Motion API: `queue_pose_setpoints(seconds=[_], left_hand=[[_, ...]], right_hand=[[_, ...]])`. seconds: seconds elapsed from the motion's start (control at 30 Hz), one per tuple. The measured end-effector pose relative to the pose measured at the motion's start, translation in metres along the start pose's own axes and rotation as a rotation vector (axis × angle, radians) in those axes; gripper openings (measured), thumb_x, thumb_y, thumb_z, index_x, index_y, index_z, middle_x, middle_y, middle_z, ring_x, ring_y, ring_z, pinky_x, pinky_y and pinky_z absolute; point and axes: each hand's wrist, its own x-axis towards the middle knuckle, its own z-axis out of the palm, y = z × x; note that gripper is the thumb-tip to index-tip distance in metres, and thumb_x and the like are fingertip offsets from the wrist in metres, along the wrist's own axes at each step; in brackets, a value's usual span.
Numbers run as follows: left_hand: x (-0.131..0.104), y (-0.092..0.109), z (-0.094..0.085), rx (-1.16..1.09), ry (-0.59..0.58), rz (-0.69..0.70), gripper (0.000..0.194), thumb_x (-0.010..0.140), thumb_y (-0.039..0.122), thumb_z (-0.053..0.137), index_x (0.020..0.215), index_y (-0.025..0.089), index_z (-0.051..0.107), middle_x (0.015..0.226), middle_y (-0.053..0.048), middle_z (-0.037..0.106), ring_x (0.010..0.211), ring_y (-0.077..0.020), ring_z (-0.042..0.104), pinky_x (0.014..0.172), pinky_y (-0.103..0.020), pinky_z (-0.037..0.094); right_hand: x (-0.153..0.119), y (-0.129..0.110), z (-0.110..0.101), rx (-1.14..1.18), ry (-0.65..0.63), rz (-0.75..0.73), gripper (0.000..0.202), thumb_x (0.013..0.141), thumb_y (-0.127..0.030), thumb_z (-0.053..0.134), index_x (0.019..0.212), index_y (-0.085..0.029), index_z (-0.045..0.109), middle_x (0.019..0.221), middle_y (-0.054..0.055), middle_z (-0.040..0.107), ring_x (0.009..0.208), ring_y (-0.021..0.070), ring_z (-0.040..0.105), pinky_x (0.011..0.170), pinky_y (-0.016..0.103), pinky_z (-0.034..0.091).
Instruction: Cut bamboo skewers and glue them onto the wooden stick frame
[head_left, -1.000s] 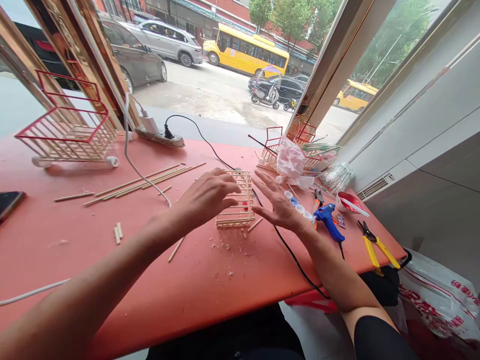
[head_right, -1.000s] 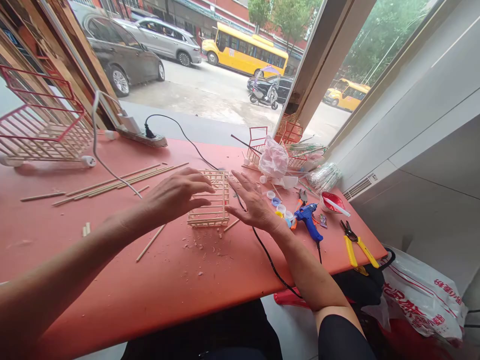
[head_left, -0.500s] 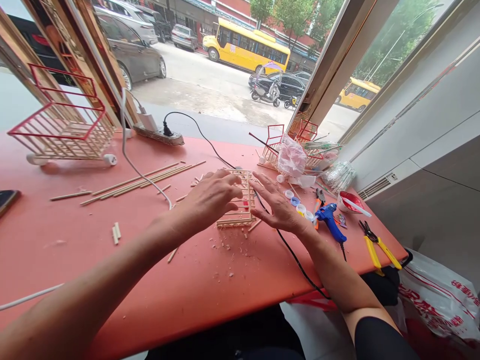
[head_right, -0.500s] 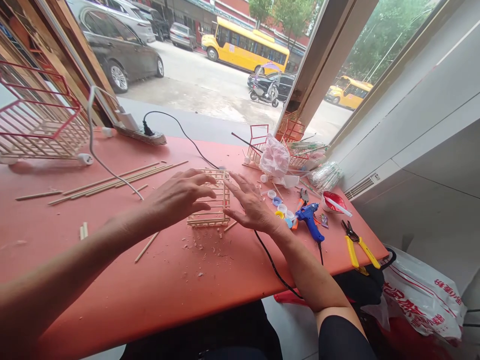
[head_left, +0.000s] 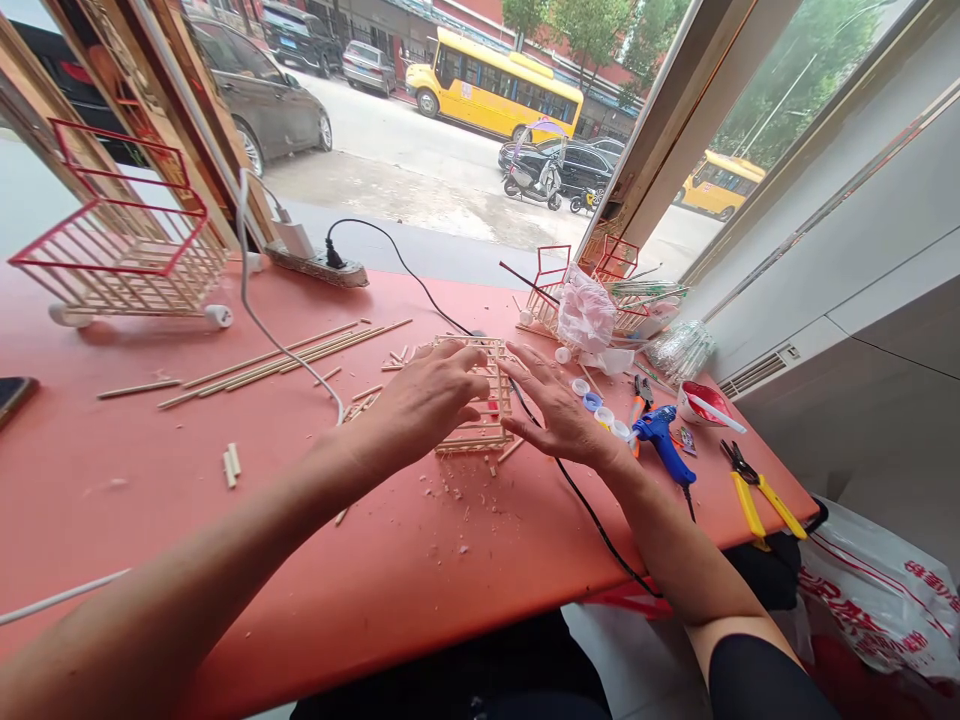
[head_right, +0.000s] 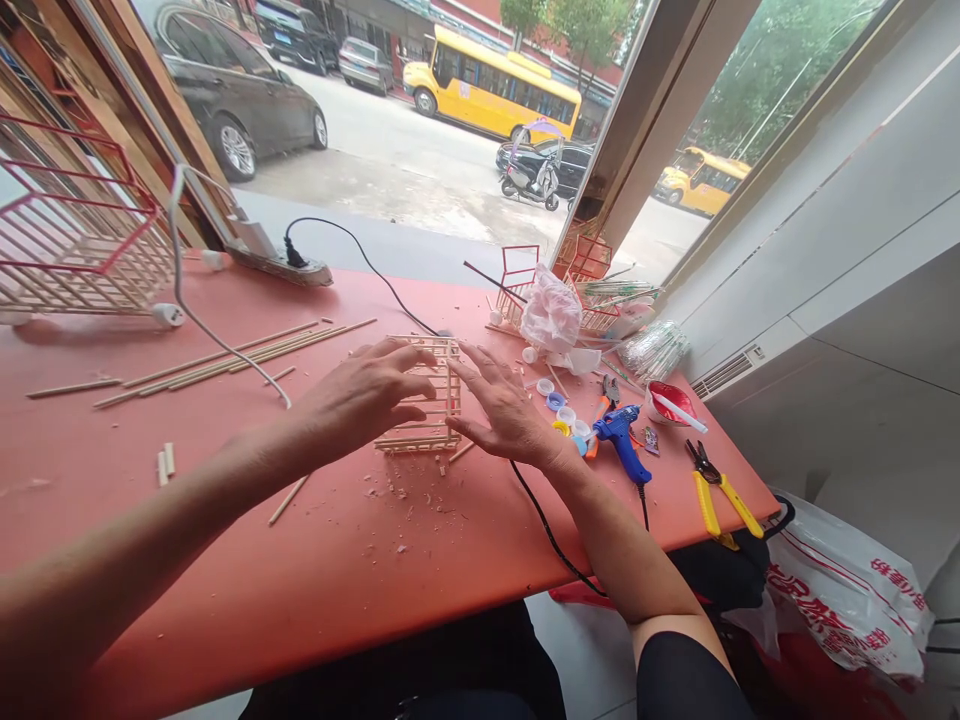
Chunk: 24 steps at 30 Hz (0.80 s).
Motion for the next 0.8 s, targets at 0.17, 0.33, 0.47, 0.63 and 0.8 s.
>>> queue_pose_setpoints(seconds=[0.17, 0.33, 0.47, 0.63, 0.8], left_hand=[[0.0003, 0.0003, 0.0018, 0.015, -0.009, -0.015, 0.008, 0.087, 0.019, 0.076, 0.095, 0.02, 0.079, 0.129, -0.011, 0.065, 0.121, -0.0335, 0.057, 0.098, -0.048, 0.049], [-0.0002, 0.0003, 0.0035, 0.028, 0.0, -0.018, 0.01, 0.087, 0.02, 0.076, 0.096, 0.022, 0.079, 0.131, -0.01, 0.065, 0.123, -0.0324, 0.056, 0.098, -0.046, 0.048], [0.0001, 0.0019, 0.0029, 0.036, -0.018, -0.031, 0.008, 0.089, 0.021, 0.074, 0.096, 0.022, 0.079, 0.132, -0.01, 0.065, 0.122, -0.0317, 0.056, 0.098, -0.046, 0.048], [0.0002, 0.0008, 0.002, 0.038, -0.023, -0.032, 0.009, 0.087, 0.018, 0.075, 0.096, 0.02, 0.078, 0.133, -0.01, 0.065, 0.123, -0.0324, 0.057, 0.099, -0.047, 0.049], [0.0004, -0.0021, -0.004, 0.004, -0.033, -0.029, 0.009, 0.089, 0.022, 0.074, 0.097, 0.016, 0.075, 0.126, -0.012, 0.068, 0.12, -0.0326, 0.06, 0.099, -0.047, 0.051]], right_hand=[[0.0007, -0.0018, -0.0005, -0.019, -0.025, 0.024, 0.073, 0.1, -0.049, 0.056, 0.162, -0.02, 0.03, 0.172, 0.015, 0.022, 0.161, 0.0313, 0.015, 0.129, 0.06, 0.019], [0.0009, -0.0039, -0.0016, -0.034, -0.031, 0.035, 0.072, 0.101, -0.049, 0.056, 0.163, -0.022, 0.03, 0.172, 0.014, 0.022, 0.161, 0.0323, 0.016, 0.127, 0.063, 0.019], [0.0007, -0.0044, -0.0012, -0.052, -0.023, 0.037, 0.072, 0.1, -0.049, 0.056, 0.162, -0.023, 0.03, 0.172, 0.014, 0.023, 0.16, 0.0326, 0.016, 0.127, 0.062, 0.021], [-0.0005, -0.0006, 0.0002, -0.031, -0.002, 0.015, 0.08, 0.099, -0.056, 0.056, 0.164, -0.023, 0.025, 0.171, 0.015, 0.023, 0.16, 0.0324, 0.018, 0.128, 0.061, 0.02], [-0.0021, 0.0032, -0.0021, 0.012, 0.043, 0.003, 0.09, 0.096, -0.065, 0.056, 0.166, -0.021, 0.02, 0.17, 0.016, 0.026, 0.16, 0.0326, 0.019, 0.128, 0.058, 0.022]])
